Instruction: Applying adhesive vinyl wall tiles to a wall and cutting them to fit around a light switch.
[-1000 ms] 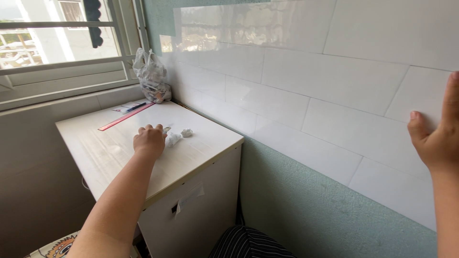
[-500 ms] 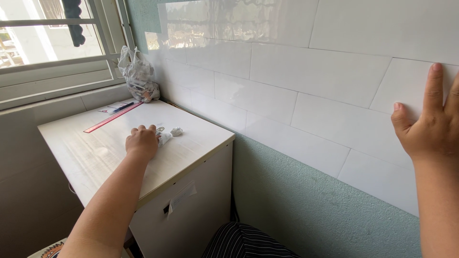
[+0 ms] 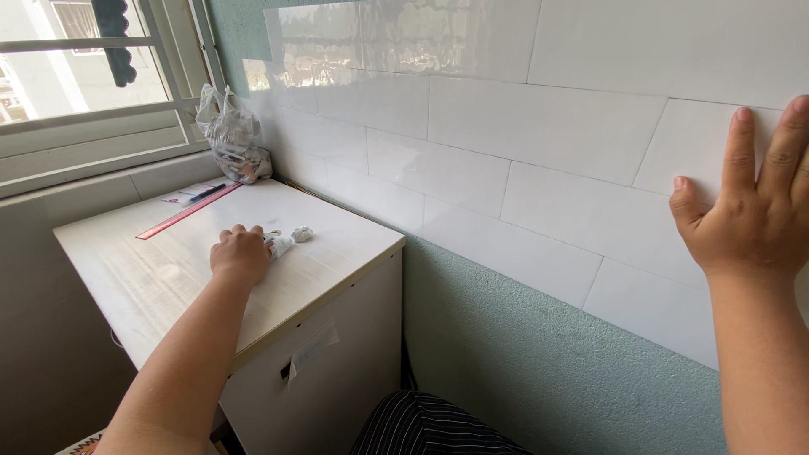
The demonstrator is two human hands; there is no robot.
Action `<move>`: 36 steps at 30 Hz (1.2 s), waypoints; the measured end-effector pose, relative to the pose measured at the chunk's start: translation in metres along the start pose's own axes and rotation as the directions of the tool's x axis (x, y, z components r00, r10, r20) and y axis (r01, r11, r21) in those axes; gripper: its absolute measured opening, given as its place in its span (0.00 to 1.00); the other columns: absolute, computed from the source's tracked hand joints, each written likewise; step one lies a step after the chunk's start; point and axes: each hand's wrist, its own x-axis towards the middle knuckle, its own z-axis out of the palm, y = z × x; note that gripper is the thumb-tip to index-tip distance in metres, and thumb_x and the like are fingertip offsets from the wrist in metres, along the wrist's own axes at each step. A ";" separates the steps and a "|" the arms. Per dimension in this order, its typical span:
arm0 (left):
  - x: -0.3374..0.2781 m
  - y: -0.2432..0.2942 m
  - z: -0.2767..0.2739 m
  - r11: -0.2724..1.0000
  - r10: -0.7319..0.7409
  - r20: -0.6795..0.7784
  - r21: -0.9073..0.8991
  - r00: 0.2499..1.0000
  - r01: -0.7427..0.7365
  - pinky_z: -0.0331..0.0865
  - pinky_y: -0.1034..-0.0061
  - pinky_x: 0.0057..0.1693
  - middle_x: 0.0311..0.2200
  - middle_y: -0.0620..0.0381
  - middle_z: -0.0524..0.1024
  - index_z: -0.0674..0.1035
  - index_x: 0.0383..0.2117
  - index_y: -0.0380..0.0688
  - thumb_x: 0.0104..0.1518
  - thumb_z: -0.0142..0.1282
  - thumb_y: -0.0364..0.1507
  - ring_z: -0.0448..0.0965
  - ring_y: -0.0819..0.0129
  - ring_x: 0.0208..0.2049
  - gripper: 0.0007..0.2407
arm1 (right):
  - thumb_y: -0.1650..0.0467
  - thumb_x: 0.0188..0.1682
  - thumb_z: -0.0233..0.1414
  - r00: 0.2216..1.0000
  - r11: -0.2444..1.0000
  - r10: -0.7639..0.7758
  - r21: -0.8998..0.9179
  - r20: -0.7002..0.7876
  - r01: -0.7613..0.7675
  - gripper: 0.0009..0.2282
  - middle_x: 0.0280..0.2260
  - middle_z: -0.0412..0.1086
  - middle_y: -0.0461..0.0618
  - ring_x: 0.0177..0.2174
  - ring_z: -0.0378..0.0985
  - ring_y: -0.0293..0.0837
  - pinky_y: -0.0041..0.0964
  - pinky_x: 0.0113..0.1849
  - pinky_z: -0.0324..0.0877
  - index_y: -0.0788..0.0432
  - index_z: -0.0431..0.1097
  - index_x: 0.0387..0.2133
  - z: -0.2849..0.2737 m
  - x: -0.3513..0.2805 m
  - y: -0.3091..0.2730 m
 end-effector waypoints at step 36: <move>0.012 0.137 -0.103 0.925 0.311 -0.519 -0.029 0.796 -0.380 0.67 0.54 0.55 0.50 0.47 0.71 0.75 0.54 0.44 0.62 0.55 0.36 0.69 0.50 0.55 0.17 | 0.47 0.61 0.27 0.964 0.981 0.194 -0.030 0.183 -0.191 0.32 0.75 0.36 0.57 0.72 0.36 0.57 0.67 0.66 0.31 0.45 0.39 0.76 -0.037 0.016 -0.021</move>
